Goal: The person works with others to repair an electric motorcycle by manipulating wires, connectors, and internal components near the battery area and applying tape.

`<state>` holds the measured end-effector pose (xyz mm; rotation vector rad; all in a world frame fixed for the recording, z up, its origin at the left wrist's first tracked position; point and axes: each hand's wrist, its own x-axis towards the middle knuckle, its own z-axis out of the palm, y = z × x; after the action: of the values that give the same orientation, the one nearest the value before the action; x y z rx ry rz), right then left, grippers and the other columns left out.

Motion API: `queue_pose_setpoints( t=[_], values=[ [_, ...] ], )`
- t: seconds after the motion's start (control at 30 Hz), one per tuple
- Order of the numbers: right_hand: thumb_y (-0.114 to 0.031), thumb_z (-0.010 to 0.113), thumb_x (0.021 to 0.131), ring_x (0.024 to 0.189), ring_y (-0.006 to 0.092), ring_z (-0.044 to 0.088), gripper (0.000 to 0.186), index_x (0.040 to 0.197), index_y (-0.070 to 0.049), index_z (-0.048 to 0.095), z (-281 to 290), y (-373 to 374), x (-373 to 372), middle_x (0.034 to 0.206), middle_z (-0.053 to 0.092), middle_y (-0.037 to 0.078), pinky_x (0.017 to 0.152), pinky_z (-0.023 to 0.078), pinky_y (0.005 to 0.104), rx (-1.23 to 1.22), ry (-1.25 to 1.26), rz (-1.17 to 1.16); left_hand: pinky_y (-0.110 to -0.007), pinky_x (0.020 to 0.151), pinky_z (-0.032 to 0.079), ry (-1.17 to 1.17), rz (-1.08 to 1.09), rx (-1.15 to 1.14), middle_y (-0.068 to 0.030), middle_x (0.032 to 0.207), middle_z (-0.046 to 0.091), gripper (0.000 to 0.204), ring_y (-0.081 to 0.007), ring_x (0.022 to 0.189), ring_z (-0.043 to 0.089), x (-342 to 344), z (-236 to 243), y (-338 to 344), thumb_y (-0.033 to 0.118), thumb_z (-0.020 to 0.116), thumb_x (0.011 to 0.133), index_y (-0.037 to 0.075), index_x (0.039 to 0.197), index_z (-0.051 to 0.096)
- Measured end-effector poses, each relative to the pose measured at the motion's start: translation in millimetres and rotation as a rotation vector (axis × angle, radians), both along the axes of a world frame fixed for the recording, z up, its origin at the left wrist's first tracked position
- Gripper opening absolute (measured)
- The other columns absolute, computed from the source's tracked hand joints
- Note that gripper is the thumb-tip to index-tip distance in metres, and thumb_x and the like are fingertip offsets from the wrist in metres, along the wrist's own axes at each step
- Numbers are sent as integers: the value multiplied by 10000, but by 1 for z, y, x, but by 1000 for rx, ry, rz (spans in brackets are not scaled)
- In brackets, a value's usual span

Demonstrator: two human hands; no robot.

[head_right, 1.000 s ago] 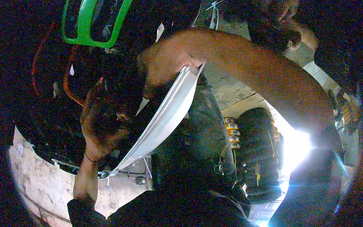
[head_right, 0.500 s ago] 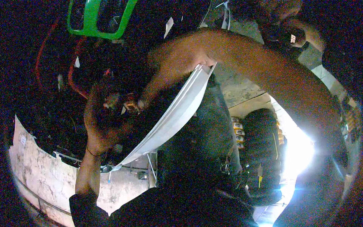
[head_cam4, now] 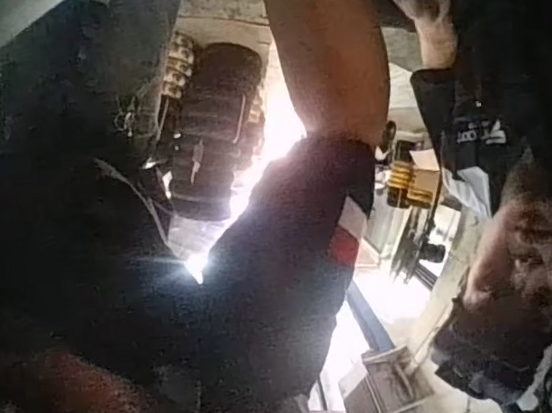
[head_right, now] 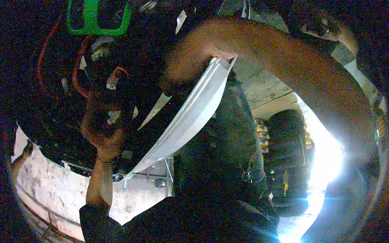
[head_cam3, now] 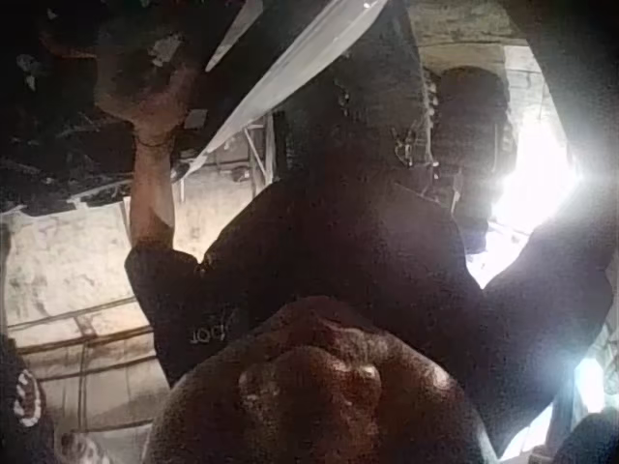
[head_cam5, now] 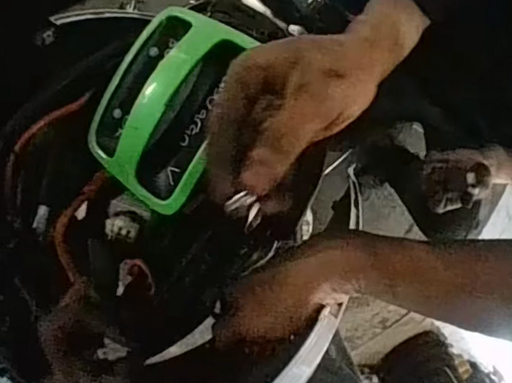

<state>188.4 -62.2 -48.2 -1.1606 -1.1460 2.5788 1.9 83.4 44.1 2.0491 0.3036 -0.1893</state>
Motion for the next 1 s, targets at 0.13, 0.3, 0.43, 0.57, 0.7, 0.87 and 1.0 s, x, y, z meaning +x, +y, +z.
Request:
queue_pose_setpoints(
  t=[0.13, 0.3, 0.43, 0.57, 0.7, 0.87, 1.0],
  values=[
    [-371, 537, 869, 711, 241, 609, 413, 869, 22, 665, 15, 12, 8, 786, 675, 139, 679, 473, 387, 32, 81, 70, -351, 774, 444, 93, 219, -87, -114, 827, 610, 250, -236, 779, 569, -8, 4, -6, -45, 672, 602, 34, 806, 552],
    [-322, 510, 899, 738, 259, 601, 364, 868, 7, 664, 11, 0, 6, 794, 669, 151, 710, 467, 399, 86, 54, -4, -333, 765, 461, 78, 333, -132, -104, 797, 615, 310, -220, 734, 576, 6, 13, -14, -23, 737, 619, 37, 849, 537],
    [-274, 518, 914, 888, 264, 613, 344, 1023, 23, 655, -10, -1, 1, 973, 683, 171, 807, 474, 406, 262, 328, -34, -339, 757, 496, 160, 5, -321, -120, 860, 633, 365, -229, 799, 618, 16, 35, -4, -2, 800, 625, 52, 880, 544],
    [-134, 520, 895, 958, 267, 601, 274, 1090, 21, 634, -83, -60, -63, 1088, 662, 176, 883, 473, 414, 393, 451, -406, -356, 853, 510, 263, 173, -549, -122, 990, 595, 441, -224, 938, 640, 34, 49, -28, -54, 774, 666, 15, 1005, 501],
    [-90, 610, 786, 1030, 270, 589, 363, 1140, -5, 622, -73, -35, -42, 1138, 639, 177, 917, 461, 426, 418, 395, 167, -360, 1021, 432, 283, 249, -733, -137, 1180, 484, 491, -239, 1167, 542, 37, 47, -38, -103, 611, 780, -29, 1209, 386],
    [-161, 635, 785, 1082, 299, 582, 395, 1155, -24, 620, -53, -35, -31, 1152, 632, 182, 925, 453, 431, 360, 82, 179, -387, 1085, 359, 325, 50, -442, -192, 1343, 451, 625, -296, 1254, 486, 48, 45, -33, -99, 565, 778, -3, 1358, 354],
    [-226, 600, 842, 1105, 315, 575, 400, 1187, -24, 602, -68, -38, -43, 1200, 606, 193, 967, 441, 427, 610, 65, 299, -417, 1025, 397, 408, -231, -48, -178, 1335, 508, 650, -331, 1136, 555, 41, 48, -19, -55, 610, 747, 49, 1362, 425]
  ],
)
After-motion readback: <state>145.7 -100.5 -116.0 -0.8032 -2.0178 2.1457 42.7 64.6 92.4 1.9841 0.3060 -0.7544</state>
